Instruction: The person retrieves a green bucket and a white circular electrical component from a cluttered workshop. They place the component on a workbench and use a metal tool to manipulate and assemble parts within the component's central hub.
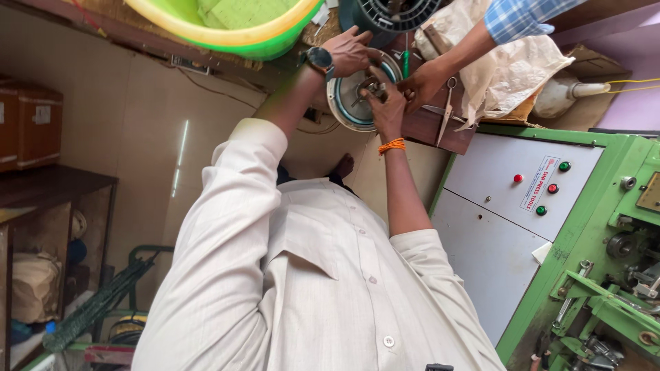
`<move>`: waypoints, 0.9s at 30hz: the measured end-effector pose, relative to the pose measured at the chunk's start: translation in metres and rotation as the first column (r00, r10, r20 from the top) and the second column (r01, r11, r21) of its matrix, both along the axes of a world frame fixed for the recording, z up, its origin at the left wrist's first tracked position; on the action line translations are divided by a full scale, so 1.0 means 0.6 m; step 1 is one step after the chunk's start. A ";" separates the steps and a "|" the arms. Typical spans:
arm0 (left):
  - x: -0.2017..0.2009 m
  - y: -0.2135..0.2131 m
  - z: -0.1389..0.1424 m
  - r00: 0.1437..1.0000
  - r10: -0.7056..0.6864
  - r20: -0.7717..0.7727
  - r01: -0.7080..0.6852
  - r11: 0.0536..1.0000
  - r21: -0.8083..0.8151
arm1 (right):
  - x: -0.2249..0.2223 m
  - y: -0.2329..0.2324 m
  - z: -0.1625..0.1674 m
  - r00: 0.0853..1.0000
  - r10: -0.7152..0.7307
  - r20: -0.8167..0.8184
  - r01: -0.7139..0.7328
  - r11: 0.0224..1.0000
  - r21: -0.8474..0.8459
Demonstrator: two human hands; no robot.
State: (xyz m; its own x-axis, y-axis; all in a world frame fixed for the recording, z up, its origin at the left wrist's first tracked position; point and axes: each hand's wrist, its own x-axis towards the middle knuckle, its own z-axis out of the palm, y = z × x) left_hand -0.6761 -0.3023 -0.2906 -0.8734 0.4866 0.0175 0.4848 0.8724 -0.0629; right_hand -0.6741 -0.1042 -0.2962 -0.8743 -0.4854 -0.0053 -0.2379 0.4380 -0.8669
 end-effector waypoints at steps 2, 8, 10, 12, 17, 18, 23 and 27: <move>-0.001 -0.001 0.003 0.999 0.002 0.046 -0.008 0.992 0.126 | -0.003 -0.002 -0.003 0.997 -0.034 0.064 0.031 0.999 0.037; 0.006 0.010 -0.010 1.000 0.000 0.013 -0.004 0.948 0.318 | 0.004 -0.003 -0.011 0.995 -0.097 0.011 0.097 0.995 -0.003; 0.011 0.010 -0.020 1.000 0.003 -0.021 0.004 0.952 0.307 | 0.013 -0.010 -0.012 0.983 -0.143 -0.113 0.139 0.989 -0.039; 0.020 0.011 -0.027 0.999 0.028 -0.024 -0.022 0.973 0.228 | 0.022 -0.015 -0.014 0.972 -0.187 -0.142 0.186 0.982 -0.018; 0.100 0.049 -0.056 0.935 0.352 -0.048 -0.308 0.870 0.386 | 0.038 -0.019 -0.025 0.960 -0.228 -0.163 0.220 0.973 -0.064; 0.120 0.060 -0.060 0.908 0.416 0.042 -0.397 0.826 0.400 | 0.041 -0.017 -0.028 0.959 -0.233 -0.159 0.225 0.972 -0.066; 0.161 0.077 -0.065 0.902 0.403 0.155 -0.431 0.814 0.390 | 0.041 -0.020 -0.030 0.922 -0.150 -0.358 0.188 0.980 0.072; 0.154 0.069 -0.064 0.835 0.538 0.113 -0.470 0.591 0.655 | 0.017 -0.008 -0.010 0.972 -0.108 -0.210 0.121 0.991 0.052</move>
State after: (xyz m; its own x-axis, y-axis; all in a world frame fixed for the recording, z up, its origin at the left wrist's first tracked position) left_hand -0.5834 -0.2608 -0.3292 -0.9532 -0.1927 0.2331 -0.0230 0.8146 0.5795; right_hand -0.6637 -0.1092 -0.3021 -0.9093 -0.3867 0.1536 -0.3542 0.5255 -0.7736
